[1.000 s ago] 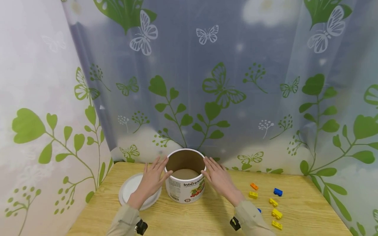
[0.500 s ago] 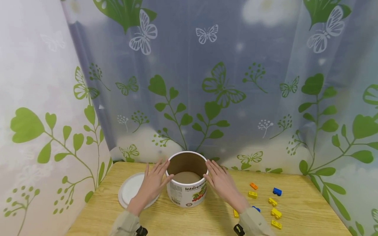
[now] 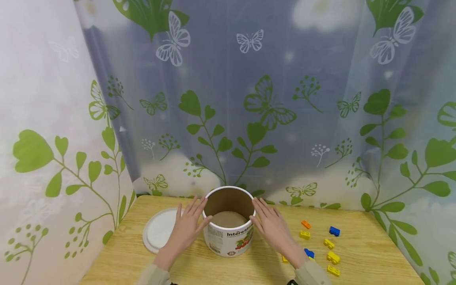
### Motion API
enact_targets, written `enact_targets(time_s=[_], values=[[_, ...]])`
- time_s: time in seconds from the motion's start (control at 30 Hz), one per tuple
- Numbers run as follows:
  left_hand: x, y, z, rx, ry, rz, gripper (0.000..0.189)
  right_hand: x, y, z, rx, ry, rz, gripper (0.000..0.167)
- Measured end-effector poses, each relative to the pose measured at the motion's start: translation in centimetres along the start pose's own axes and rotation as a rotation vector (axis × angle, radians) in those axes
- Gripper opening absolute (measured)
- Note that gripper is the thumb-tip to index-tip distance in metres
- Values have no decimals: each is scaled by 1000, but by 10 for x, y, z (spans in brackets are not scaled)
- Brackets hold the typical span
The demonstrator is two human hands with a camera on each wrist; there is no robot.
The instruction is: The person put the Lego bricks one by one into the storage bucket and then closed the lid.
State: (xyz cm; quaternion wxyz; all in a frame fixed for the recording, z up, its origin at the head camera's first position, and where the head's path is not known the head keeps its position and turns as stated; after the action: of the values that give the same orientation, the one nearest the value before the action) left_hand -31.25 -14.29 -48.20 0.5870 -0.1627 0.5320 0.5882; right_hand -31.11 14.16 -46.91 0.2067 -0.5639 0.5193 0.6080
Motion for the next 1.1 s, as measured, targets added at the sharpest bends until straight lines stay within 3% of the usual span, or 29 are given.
enact_targets(time_s=[0.73, 1.1], values=[[5, -20, 25, 40, 16, 29, 65, -15, -39, 3, 25, 21, 22, 59], [1, -34, 40, 59, 13, 40, 64, -22, -58, -2, 45, 29, 23, 59]])
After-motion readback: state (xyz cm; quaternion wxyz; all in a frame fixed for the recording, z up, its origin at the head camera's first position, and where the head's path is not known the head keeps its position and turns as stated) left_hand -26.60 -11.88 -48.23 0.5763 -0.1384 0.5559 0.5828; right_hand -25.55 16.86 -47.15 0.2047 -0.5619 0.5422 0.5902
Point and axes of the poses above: each hand's wrist, its own y-axis towards the middle knuckle, its own x-axis out of the palm, z = x × y, the point moved 2 cm from there along y, towards the middle knuckle, and after that the axes turned 2 degrees about -y, right-handed, at the moved point
